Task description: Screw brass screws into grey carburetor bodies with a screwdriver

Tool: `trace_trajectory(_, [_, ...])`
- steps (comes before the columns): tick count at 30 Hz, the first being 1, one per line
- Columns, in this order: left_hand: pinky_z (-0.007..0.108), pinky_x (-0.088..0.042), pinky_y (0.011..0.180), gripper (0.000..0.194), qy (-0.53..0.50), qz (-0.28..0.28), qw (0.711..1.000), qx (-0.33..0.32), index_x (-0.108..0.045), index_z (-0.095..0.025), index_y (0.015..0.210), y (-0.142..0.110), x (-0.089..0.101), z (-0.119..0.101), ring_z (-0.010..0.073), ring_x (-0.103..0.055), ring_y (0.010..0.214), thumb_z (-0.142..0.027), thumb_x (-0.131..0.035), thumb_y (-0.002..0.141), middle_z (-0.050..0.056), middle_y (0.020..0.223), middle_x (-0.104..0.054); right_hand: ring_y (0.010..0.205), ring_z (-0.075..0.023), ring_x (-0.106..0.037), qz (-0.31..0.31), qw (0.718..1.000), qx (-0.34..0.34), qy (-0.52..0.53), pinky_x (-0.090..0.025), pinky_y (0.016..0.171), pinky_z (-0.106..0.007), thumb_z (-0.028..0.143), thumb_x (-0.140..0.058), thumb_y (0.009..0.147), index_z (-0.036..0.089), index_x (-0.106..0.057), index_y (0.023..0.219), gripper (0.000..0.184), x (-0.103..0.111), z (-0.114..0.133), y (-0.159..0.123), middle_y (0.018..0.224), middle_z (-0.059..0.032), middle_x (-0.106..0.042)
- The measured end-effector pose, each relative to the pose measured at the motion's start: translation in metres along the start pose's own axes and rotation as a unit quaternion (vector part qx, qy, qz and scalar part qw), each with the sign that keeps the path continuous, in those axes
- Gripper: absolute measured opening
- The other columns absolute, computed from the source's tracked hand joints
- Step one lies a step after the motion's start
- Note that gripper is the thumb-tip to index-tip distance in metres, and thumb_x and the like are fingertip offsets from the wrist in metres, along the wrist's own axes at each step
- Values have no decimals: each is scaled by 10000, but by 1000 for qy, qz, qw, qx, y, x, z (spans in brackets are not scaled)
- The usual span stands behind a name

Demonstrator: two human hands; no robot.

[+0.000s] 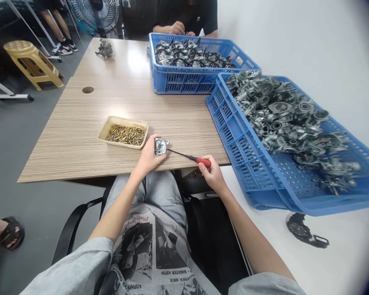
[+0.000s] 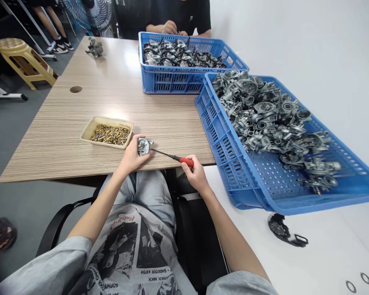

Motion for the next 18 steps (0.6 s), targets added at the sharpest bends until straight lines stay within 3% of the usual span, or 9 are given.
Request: trace_trajectory(18, [405, -518, 1040, 574, 0, 3, 1000, 11, -488, -214, 1312, 0, 0, 1, 254, -661, 1135, -279, -765, 813, 90, 1220, -661, 533, -155, -450, -5, 1000, -3, -6, -341, 507, -309, 568, -616, 967, 253, -511, 1025, 338, 1, 0, 0, 706, 39, -475])
Point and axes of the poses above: each hand's wrist, its own y-axis towards the middle knuckle, its own x-axis out of the back of the hand, z = x × y, the point moved 8 cm from there along y, towards the middle knuckle
